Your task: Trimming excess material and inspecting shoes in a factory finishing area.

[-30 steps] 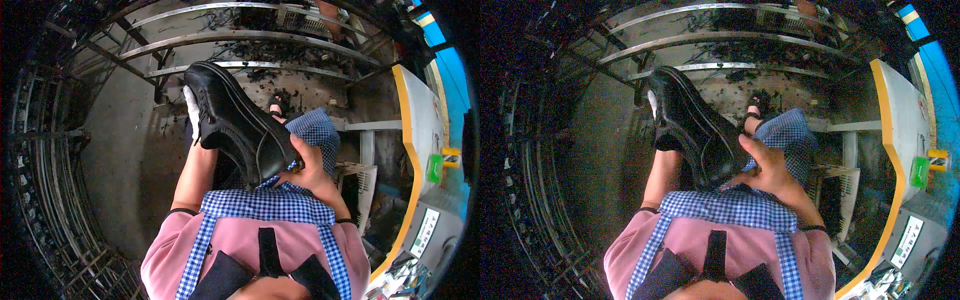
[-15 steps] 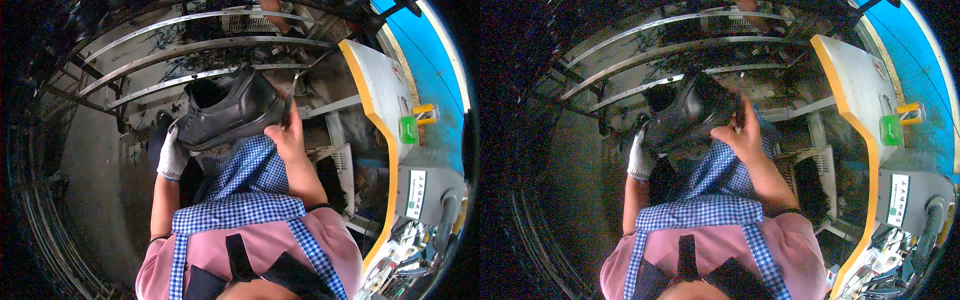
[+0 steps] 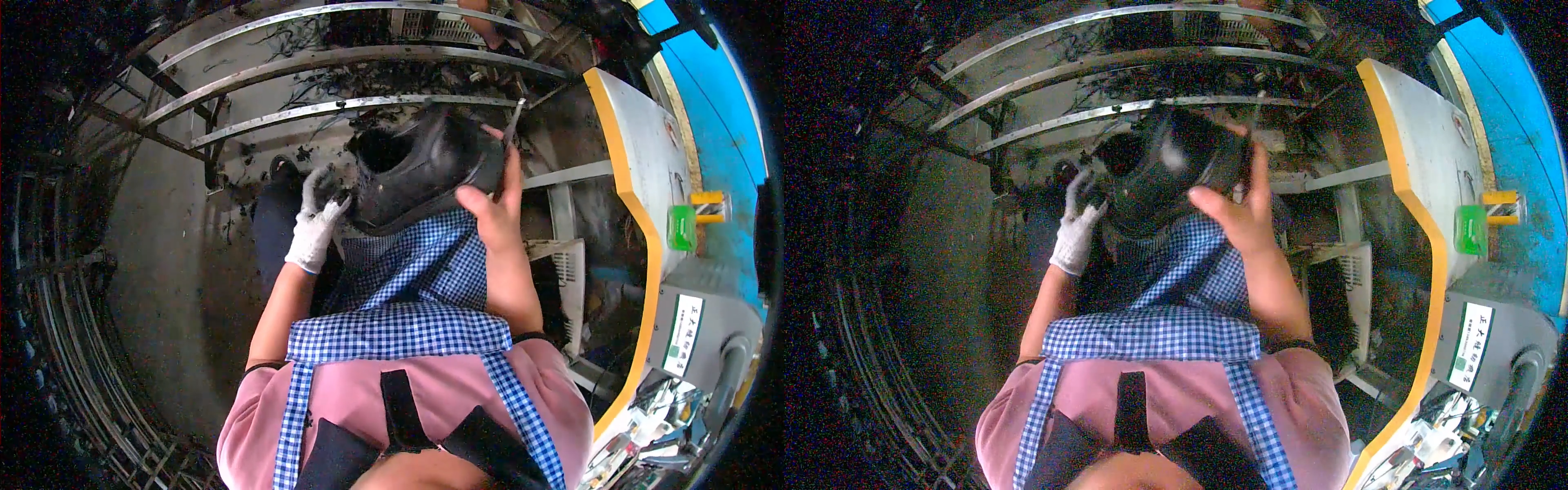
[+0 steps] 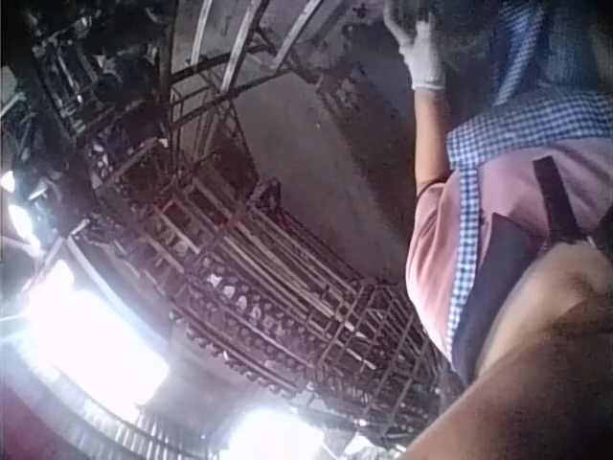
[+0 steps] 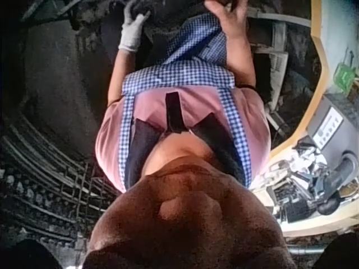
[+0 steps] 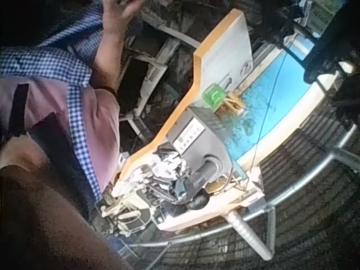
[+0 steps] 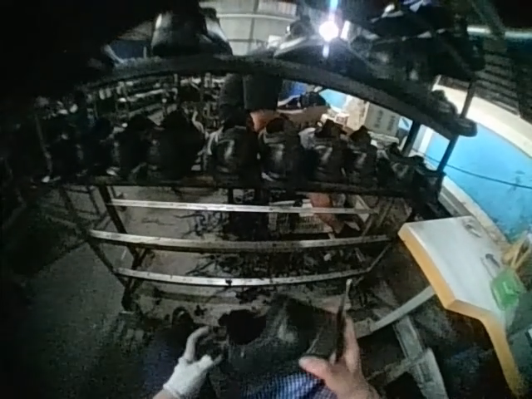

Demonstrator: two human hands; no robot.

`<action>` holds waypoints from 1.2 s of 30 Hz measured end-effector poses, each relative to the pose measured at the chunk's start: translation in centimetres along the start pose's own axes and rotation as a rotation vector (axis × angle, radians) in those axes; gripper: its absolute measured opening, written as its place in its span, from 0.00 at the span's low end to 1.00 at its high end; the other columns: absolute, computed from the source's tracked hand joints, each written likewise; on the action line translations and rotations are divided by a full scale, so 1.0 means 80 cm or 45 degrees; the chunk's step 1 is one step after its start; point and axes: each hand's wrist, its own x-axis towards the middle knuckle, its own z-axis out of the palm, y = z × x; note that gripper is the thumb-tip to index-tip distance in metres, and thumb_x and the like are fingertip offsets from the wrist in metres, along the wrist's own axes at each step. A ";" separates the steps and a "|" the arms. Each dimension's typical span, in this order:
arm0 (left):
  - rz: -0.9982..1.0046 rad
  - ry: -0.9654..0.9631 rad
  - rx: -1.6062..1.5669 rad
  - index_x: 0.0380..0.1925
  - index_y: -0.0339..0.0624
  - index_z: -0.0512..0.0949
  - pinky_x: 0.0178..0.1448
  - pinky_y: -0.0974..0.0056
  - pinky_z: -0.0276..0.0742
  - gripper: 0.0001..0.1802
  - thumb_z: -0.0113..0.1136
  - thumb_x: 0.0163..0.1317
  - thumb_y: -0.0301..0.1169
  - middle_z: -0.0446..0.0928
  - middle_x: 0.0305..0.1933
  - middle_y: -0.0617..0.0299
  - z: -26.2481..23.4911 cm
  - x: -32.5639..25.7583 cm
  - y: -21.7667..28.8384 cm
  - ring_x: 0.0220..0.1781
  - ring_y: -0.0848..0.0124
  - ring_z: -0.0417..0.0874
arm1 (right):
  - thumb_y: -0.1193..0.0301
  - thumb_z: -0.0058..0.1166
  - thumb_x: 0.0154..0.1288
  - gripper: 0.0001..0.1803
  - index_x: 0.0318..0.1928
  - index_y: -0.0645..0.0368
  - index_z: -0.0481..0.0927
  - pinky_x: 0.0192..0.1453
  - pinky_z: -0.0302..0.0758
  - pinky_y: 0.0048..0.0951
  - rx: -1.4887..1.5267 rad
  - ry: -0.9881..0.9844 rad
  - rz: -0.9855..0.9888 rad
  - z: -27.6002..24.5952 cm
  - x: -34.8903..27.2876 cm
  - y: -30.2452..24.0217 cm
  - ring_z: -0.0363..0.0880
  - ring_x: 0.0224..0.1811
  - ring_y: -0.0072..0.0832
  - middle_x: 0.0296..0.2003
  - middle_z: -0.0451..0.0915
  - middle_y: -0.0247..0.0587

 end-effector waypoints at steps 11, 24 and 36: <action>-0.605 -0.638 -1.223 0.48 0.38 0.73 0.51 0.62 0.74 0.26 0.45 0.63 0.49 0.79 0.45 0.55 0.027 -0.008 0.090 0.46 0.64 0.80 | 0.72 0.69 0.36 0.44 0.58 0.65 0.63 0.64 0.59 0.34 -0.429 -0.742 -0.223 0.019 0.003 0.021 0.64 0.61 0.36 0.56 0.66 0.45; 0.244 -0.099 -0.388 0.49 0.40 0.72 0.49 0.68 0.73 0.15 0.52 0.63 0.29 0.76 0.45 0.60 0.071 -0.016 0.069 0.44 0.75 0.76 | 0.80 0.49 0.60 0.18 0.52 0.57 0.74 0.37 0.75 0.28 -0.866 -0.331 -0.456 0.027 -0.030 -0.018 0.77 0.34 0.36 0.35 0.74 0.45; 0.512 -0.002 -0.356 0.50 0.39 0.71 0.44 0.70 0.74 0.15 0.53 0.63 0.28 0.76 0.44 0.61 0.088 -0.018 0.062 0.42 0.75 0.77 | 0.79 0.52 0.58 0.20 0.53 0.56 0.74 0.33 0.75 0.30 -0.978 -0.266 -0.479 0.044 -0.029 -0.024 0.78 0.32 0.38 0.34 0.73 0.47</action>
